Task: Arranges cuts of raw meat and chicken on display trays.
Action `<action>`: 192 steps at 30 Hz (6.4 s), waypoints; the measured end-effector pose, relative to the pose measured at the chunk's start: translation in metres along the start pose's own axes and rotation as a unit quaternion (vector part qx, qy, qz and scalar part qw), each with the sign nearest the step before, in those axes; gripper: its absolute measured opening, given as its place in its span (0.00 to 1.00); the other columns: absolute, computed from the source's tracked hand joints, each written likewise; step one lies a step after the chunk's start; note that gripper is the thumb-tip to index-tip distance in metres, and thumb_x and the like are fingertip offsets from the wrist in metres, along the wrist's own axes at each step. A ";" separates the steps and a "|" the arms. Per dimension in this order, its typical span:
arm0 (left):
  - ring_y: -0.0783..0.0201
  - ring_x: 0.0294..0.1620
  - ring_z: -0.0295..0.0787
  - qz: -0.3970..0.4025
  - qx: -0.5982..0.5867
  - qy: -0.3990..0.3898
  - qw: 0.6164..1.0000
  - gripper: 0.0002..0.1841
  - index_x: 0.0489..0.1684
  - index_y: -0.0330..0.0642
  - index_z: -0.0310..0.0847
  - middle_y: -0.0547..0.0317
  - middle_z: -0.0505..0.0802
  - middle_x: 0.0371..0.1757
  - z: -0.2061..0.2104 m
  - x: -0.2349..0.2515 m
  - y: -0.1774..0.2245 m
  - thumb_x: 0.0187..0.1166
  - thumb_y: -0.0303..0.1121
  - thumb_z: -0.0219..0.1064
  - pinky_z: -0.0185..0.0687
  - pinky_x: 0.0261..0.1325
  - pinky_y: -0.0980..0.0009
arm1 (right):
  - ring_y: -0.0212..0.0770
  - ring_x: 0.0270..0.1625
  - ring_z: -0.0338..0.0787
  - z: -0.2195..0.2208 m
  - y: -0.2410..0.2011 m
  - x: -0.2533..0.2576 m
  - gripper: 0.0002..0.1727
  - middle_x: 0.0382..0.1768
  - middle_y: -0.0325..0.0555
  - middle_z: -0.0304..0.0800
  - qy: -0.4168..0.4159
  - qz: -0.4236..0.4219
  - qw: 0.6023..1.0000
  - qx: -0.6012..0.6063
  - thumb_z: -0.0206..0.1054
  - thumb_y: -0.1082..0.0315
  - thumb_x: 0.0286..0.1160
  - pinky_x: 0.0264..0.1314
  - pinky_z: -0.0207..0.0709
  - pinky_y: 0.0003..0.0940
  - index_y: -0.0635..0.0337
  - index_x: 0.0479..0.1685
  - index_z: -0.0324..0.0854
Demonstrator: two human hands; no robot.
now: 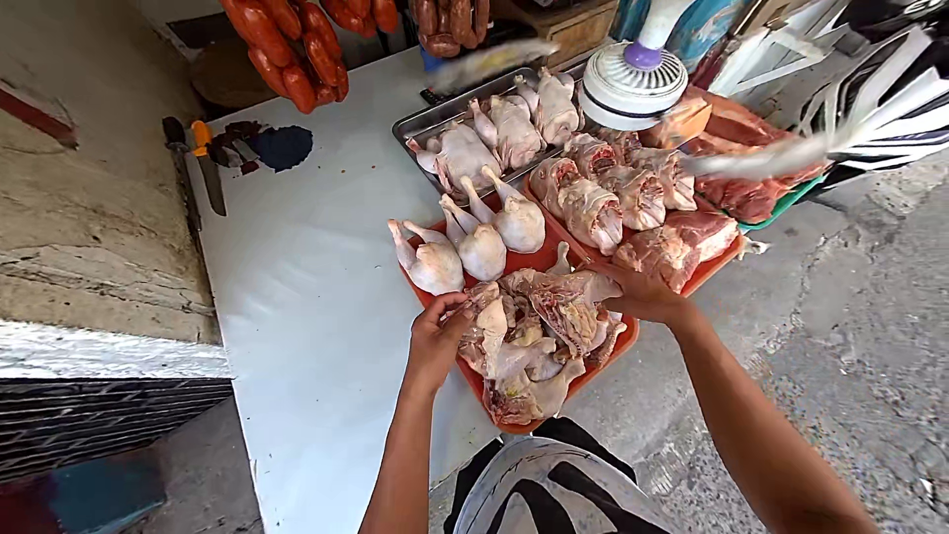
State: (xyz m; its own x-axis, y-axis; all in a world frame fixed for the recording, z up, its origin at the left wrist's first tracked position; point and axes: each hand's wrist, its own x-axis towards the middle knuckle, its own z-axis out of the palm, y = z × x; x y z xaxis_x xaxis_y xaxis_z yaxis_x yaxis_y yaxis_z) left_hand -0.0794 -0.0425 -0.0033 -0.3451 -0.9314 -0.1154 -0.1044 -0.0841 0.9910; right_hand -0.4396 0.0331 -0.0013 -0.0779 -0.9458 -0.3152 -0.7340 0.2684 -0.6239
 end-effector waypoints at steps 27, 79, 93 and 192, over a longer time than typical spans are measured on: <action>0.55 0.63 0.89 -0.042 0.208 0.053 0.976 0.17 0.65 0.33 0.83 0.41 0.90 0.63 0.011 0.027 -0.045 0.83 0.31 0.64 0.83 0.69 0.57 | 0.46 0.65 0.90 0.004 0.021 0.098 0.22 0.68 0.52 0.88 0.057 -0.115 0.981 0.143 0.65 0.71 0.81 0.70 0.82 0.47 0.59 0.73 0.81; 0.57 0.45 0.91 -0.075 0.152 -0.222 0.960 0.19 0.71 0.35 0.79 0.45 0.92 0.56 0.202 -0.149 -0.051 0.87 0.34 0.58 0.87 0.54 0.58 | 0.37 0.34 0.87 0.065 0.234 -0.228 0.19 0.44 0.59 0.91 0.307 0.154 0.911 0.229 0.56 0.82 0.71 0.35 0.81 0.34 0.77 0.60 0.82; 0.55 0.49 0.94 -0.048 0.229 0.136 0.963 0.17 0.67 0.34 0.83 0.46 0.94 0.53 0.274 -0.130 -0.051 0.85 0.31 0.61 0.91 0.57 0.53 | 0.37 0.34 0.93 -0.067 0.240 -0.117 0.17 0.41 0.45 0.96 -0.095 0.001 0.949 0.299 0.55 0.69 0.87 0.37 0.89 0.35 0.63 0.64 0.84; 0.60 0.28 0.88 -0.026 -0.195 0.589 0.784 0.41 0.91 0.38 0.50 0.44 0.85 0.42 0.510 0.027 -0.085 0.74 0.14 0.63 0.91 0.31 0.62 | 0.40 0.10 0.80 -0.169 0.367 0.005 0.41 0.24 0.53 0.87 -0.139 0.064 0.847 0.509 0.56 0.84 0.76 0.08 0.74 0.32 0.44 0.85 0.42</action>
State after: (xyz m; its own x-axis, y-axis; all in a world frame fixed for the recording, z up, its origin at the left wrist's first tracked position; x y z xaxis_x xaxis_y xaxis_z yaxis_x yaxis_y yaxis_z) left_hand -0.5557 0.1200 -0.1258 0.7751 -0.5839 -0.2413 0.2825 -0.0212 0.9590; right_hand -0.8237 0.0961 -0.1109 0.1528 -0.8554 -0.4950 0.2427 0.5180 -0.8202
